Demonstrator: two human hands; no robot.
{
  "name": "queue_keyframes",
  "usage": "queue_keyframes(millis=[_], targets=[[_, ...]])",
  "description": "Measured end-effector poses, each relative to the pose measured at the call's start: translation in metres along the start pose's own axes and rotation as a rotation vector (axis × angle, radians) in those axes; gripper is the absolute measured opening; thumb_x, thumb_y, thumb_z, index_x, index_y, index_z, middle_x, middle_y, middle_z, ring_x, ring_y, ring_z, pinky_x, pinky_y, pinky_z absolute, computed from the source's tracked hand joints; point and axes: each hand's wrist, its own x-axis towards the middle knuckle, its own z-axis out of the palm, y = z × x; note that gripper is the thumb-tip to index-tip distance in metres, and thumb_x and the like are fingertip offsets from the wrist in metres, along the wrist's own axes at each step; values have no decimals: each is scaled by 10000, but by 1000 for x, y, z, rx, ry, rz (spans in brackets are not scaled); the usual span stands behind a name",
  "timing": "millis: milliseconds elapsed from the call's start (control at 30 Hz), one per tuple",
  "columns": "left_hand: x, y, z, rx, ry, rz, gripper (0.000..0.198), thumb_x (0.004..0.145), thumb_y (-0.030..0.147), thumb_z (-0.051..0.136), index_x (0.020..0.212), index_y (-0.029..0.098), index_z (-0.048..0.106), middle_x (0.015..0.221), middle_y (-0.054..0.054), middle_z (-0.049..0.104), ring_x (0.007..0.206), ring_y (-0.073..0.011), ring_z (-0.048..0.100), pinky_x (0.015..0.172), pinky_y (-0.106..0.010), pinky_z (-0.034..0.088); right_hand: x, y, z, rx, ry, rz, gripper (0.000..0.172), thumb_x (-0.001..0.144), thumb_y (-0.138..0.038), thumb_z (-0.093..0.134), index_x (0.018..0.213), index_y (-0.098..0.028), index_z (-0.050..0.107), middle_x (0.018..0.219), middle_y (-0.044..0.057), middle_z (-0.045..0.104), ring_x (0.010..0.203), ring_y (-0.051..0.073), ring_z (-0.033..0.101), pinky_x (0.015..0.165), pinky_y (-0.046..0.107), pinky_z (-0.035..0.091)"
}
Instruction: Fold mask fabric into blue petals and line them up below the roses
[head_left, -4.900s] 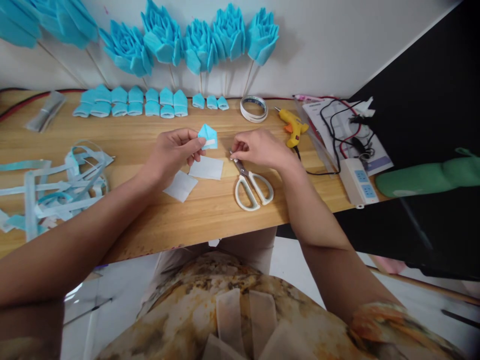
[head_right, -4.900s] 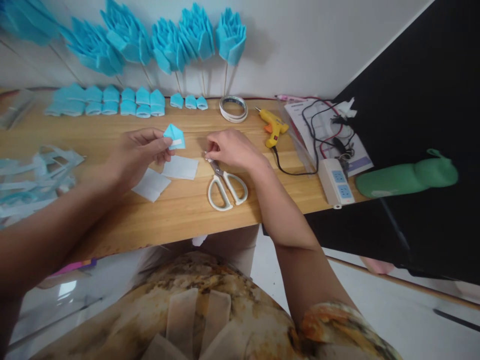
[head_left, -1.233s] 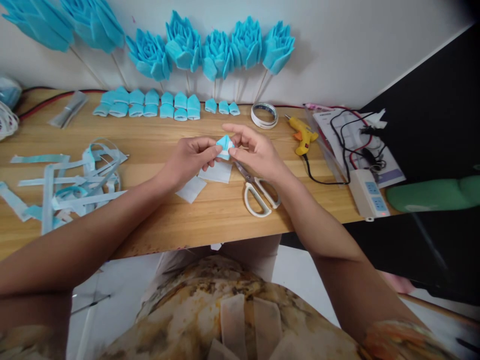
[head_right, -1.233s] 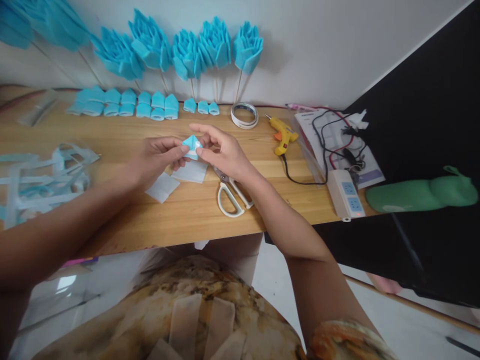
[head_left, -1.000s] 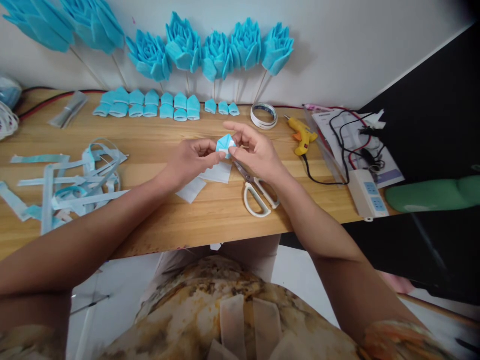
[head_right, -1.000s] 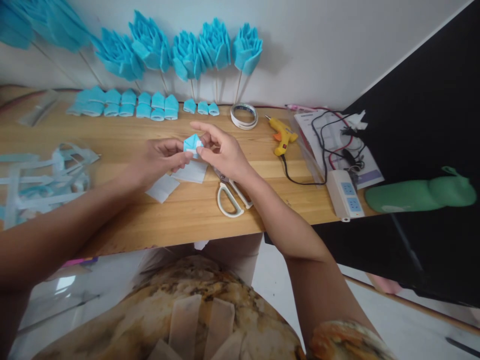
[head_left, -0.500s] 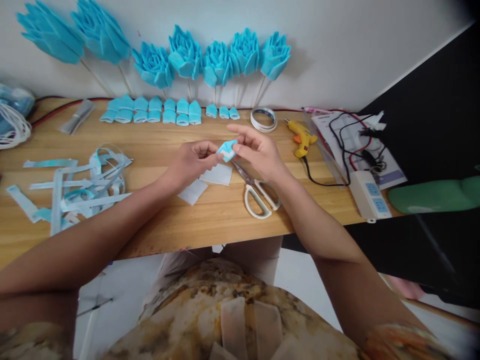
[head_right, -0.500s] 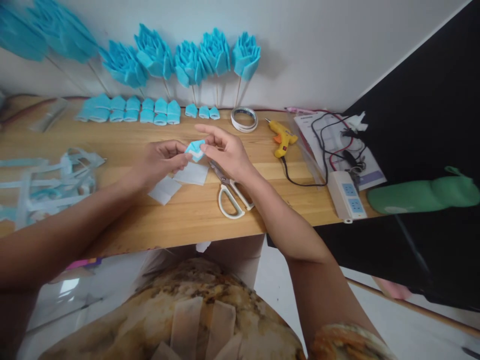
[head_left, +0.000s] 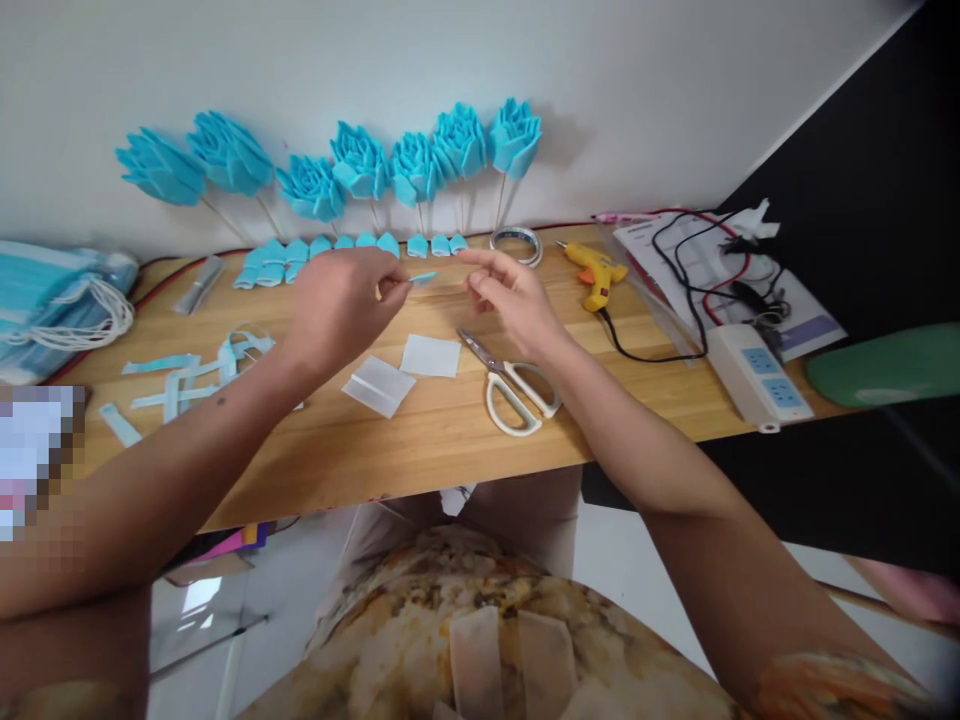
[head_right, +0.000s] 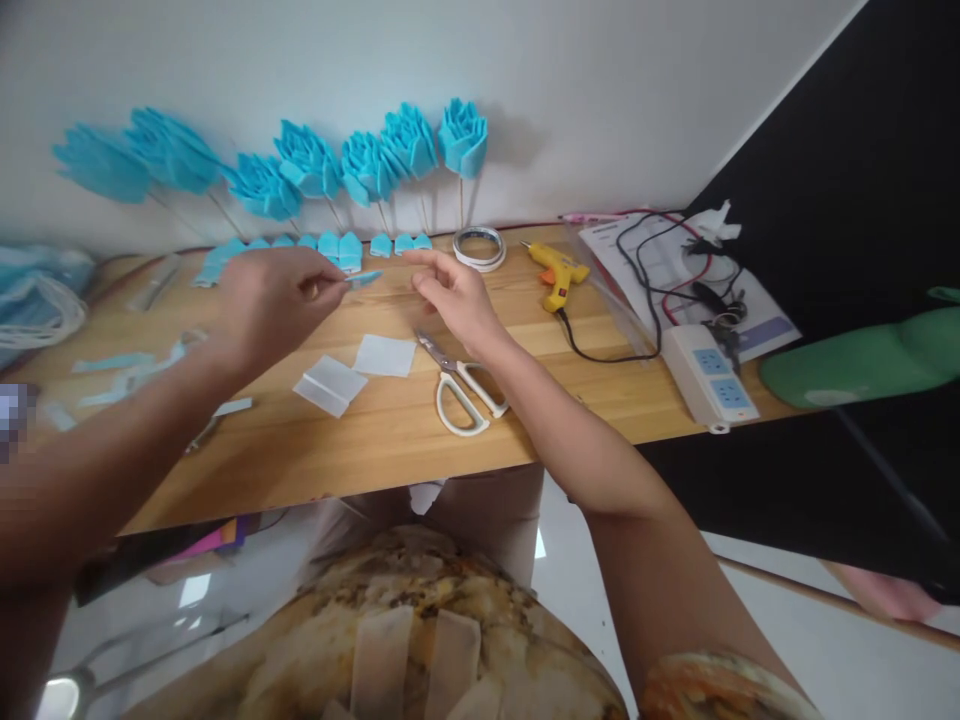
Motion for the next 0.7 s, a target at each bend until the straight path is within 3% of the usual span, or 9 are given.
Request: queue_keyframes(millis=[100, 167, 400, 700], targets=[[15, -14, 11, 353, -75, 17, 228, 930, 207, 488, 786, 189, 663, 871, -123, 687, 887, -281, 600, 680, -362, 293, 0, -3, 3, 86, 14, 40, 291, 927, -269, 620, 1197, -198, 699, 854, 2, 695, 786, 116, 647, 613, 193, 541], [25, -25, 24, 453, -143, 70, 248, 945, 200, 457, 799, 182, 657, 901, -147, 686, 937, -306, 603, 677, -369, 290, 0, -5, 4, 122, 21, 52, 273, 914, -266, 634, 1167, -194, 708, 832, -9, 696, 737, 100, 626, 606, 187, 533], [45, -40, 60, 383, -210, 149, 246, 878, 88, 457, 756, 212, 631, 894, -169, 672, 1052, -352, 597, 733, -387, 349, 6, -1, 0, 144, 58, 56, 222, 902, -185, 617, 1102, -179, 714, 790, -21, 705, 633, 75, 569, 578, 177, 499], [57, -45, 65, 456, -246, 149, 270, 907, 117, 411, 838, 198, 659, 997, -204, 687, 1093, -371, 573, 790, -429, 354, 8, -2, -1, 110, 60, 27, 243, 911, -117, 561, 1076, -180, 728, 805, -20, 703, 588, 79, 517, 577, 203, 468]])
